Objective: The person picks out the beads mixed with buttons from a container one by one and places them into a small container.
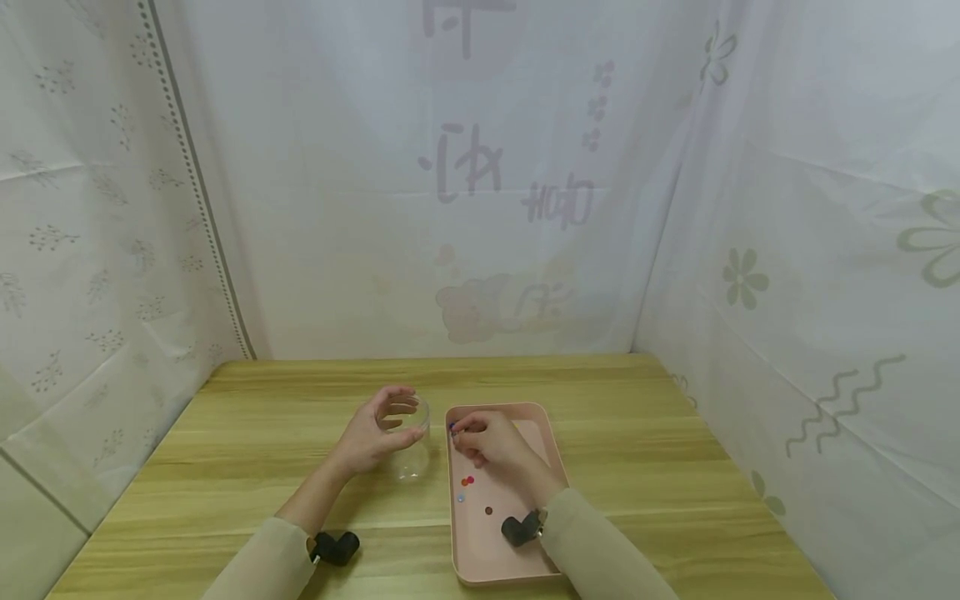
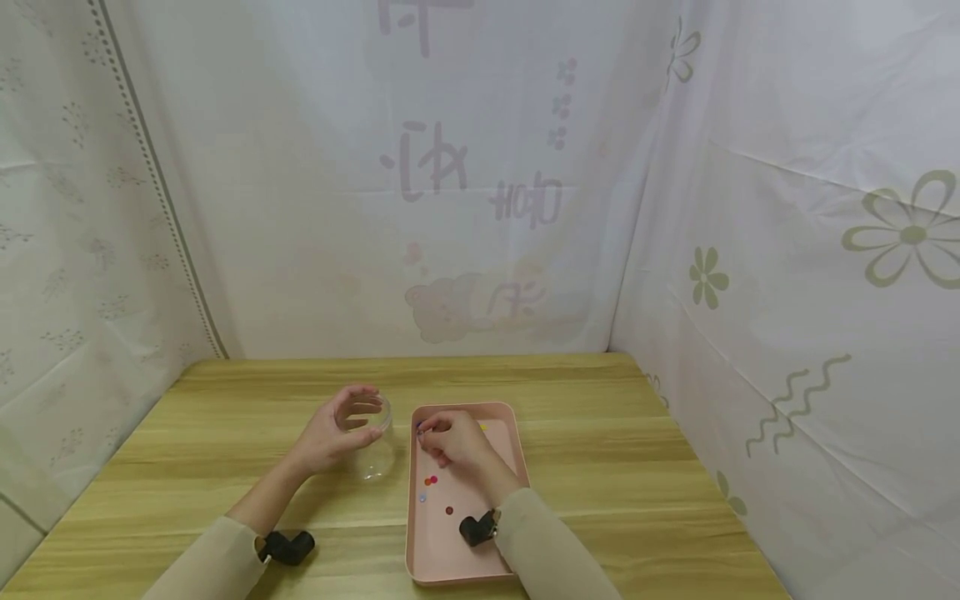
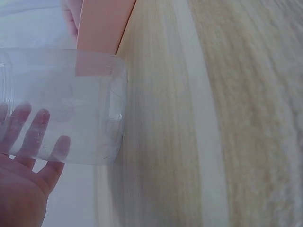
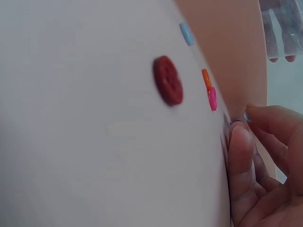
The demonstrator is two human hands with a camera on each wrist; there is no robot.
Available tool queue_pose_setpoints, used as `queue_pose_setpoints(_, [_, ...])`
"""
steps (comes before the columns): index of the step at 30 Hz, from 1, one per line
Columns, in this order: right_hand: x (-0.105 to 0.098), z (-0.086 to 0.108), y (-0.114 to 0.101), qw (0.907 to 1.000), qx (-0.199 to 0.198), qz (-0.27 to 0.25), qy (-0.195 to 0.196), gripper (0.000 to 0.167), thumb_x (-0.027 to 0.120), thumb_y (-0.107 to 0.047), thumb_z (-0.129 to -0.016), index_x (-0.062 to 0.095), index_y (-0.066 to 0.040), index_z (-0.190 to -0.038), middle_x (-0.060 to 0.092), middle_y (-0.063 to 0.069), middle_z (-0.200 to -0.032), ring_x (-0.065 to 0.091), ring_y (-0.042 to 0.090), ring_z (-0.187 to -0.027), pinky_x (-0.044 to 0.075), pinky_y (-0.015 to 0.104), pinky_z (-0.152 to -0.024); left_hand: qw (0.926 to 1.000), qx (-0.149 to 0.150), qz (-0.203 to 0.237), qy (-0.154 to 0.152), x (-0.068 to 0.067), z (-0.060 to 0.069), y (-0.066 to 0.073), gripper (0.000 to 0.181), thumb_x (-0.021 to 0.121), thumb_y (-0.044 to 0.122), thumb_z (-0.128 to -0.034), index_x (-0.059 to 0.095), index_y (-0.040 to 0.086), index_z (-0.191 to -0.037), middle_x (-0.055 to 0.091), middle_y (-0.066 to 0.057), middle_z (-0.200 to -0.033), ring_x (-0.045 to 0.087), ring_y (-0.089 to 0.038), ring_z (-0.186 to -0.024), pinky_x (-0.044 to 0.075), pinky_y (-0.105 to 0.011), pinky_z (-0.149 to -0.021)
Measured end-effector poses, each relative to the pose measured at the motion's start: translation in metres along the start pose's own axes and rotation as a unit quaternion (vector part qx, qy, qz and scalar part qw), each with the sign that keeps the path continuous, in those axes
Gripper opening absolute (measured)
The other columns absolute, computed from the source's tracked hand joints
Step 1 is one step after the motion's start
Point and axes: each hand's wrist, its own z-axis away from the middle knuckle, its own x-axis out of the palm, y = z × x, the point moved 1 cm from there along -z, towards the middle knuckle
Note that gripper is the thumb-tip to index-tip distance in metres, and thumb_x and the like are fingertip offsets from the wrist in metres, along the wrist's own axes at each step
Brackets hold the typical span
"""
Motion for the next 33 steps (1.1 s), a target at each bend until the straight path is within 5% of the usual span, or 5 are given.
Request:
queue_pose_setpoints(7, [-0.001, 0.002, -0.005, 0.9996, -0.009, -0.026, -0.003, 0.020, 0.074, -0.008, -0.102, 0.076, 0.001, -0.119, 0.071, 0.007, -0.084, 0.057, 0.013, -0.062, 0.051, 0.025, -0.057, 1.0000, -0.002, 0.001, 0.001, 0.000, 0.000, 0.001, 0.065, 0.085, 0.015, -0.0953, 0.053, 0.006, -0.151, 0.065, -0.023, -0.147, 0.060, -0.049, -0.140, 0.047, -0.071, -0.117])
queue_pose_setpoints(14, [-0.005, 0.004, -0.012, 0.9996, -0.027, 0.002, 0.006, 0.020, 0.076, -0.013, -0.102, 0.079, -0.004, -0.119, 0.074, 0.005, -0.089, 0.061, 0.011, -0.069, 0.048, 0.025, -0.060, 0.9999, -0.006, 0.010, -0.005, 0.000, -0.001, 0.000, 0.065, 0.085, 0.015, -0.0951, 0.052, 0.006, -0.151, 0.064, -0.023, -0.148, 0.058, -0.050, -0.142, 0.045, -0.071, -0.118])
queue_pose_setpoints(23, [-0.009, 0.007, -0.021, 0.9995, 0.014, -0.023, 0.016, 0.028, 0.077, -0.022, -0.103, 0.075, -0.008, -0.128, 0.080, 0.009, -0.109, 0.073, 0.015, -0.080, 0.049, 0.025, -0.058, 0.9999, -0.008, 0.012, -0.005, 0.001, -0.001, 0.000, 0.065, 0.085, 0.015, -0.0953, 0.052, 0.006, -0.151, 0.064, -0.023, -0.147, 0.060, -0.047, -0.141, 0.045, -0.072, -0.118])
queue_pose_setpoints(33, [-0.017, 0.011, -0.031, 0.9991, 0.000, -0.034, 0.024, 0.026, 0.075, -0.023, -0.104, 0.075, -0.011, -0.127, 0.079, 0.015, -0.114, 0.073, 0.020, -0.082, 0.048, 0.026, -0.061, 0.9999, -0.004, 0.014, -0.005, 0.000, -0.001, -0.001, 0.066, 0.084, 0.014, -0.0954, 0.052, 0.006, -0.152, 0.064, -0.024, -0.147, 0.060, -0.049, -0.140, 0.044, -0.073, -0.118])
